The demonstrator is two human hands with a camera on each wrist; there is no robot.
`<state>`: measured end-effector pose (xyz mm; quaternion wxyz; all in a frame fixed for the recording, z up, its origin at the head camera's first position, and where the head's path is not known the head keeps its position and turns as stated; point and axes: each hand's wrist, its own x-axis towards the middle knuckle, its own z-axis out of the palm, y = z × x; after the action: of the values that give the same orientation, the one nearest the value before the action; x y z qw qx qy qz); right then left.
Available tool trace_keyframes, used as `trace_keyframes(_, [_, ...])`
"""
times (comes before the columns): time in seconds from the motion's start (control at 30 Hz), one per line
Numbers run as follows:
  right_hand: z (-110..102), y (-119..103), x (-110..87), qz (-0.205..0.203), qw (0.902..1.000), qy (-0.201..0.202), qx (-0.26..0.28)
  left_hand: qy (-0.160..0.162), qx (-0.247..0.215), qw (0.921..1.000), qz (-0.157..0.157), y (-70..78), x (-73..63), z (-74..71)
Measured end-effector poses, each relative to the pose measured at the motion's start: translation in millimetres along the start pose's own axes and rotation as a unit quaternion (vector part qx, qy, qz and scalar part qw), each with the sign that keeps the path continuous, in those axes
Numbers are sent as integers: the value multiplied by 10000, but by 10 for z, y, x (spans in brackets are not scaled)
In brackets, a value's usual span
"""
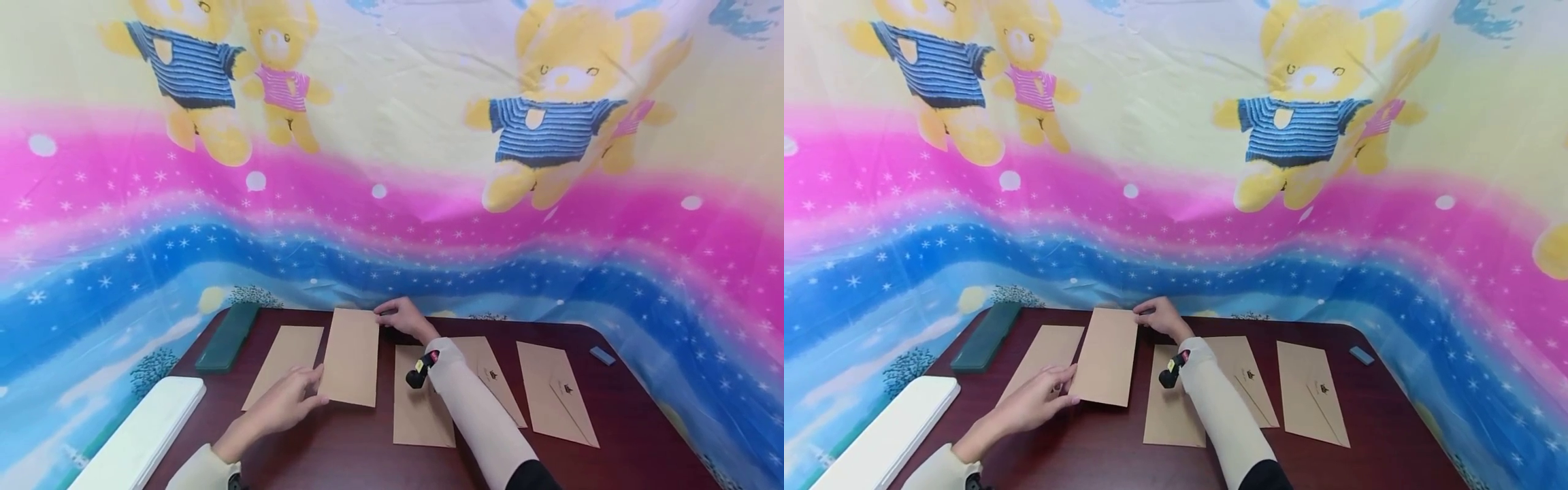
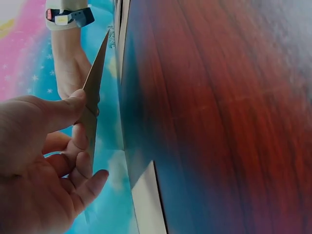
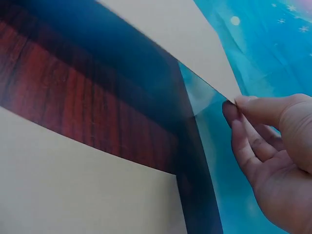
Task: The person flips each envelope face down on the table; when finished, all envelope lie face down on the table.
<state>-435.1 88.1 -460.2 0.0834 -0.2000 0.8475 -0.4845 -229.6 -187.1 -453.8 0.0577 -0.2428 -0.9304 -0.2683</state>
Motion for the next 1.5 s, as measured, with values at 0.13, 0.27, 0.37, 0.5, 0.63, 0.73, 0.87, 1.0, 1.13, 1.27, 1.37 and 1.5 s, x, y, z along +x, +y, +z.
trace_keyframes(0.13, [76,13,-31,-39,9990,-83,-447,-32,184,9997,140,-48,13,44])
trace_keyframes(0.27, [175,-4,-29,-154,9953,-334,-897,-145,224,9994,198,-94,-8,51])
trace_keyframes(0.37, [232,-33,-31,-160,9910,-470,-1246,-177,290,9991,247,-126,-22,48])
trace_keyframes(0.5, [301,-53,-47,-120,9811,-631,-1824,-158,555,9979,305,-162,-32,68])
trace_keyframes(0.63, [350,-52,-82,-149,9712,-750,-2257,-246,825,9959,289,-164,-54,107])
trace_keyframes(0.73, [361,-77,-93,-212,9674,-753,-2407,-273,1005,9941,305,-147,-74,120])
trace_keyframes(0.87, [353,-130,-77,-342,9604,-808,-2645,-242,1330,9903,326,-112,-88,114])
trace_keyframes(1.0, [355,-161,-66,-418,9531,-925,-2853,-238,1574,9867,320,-81,-89,104])
trace_keyframes(1.13, [371,-181,-63,-457,9501,-951,-2934,-305,1593,9864,249,-71,-96,65])
trace_keyframes(1.27, [372,-198,-90,-566,9468,-981,-3011,-377,1536,9870,293,-80,-95,13])
trace_keyframes(1.37, [333,-193,-114,-743,9428,-1099,-3059,-460,1397,9889,195,-81,-74,-8])
trace_keyframes(1.5, [135,-128,-205,-654,9516,-1251,-2729,-452,813,9957,-7,-11,-27,33])
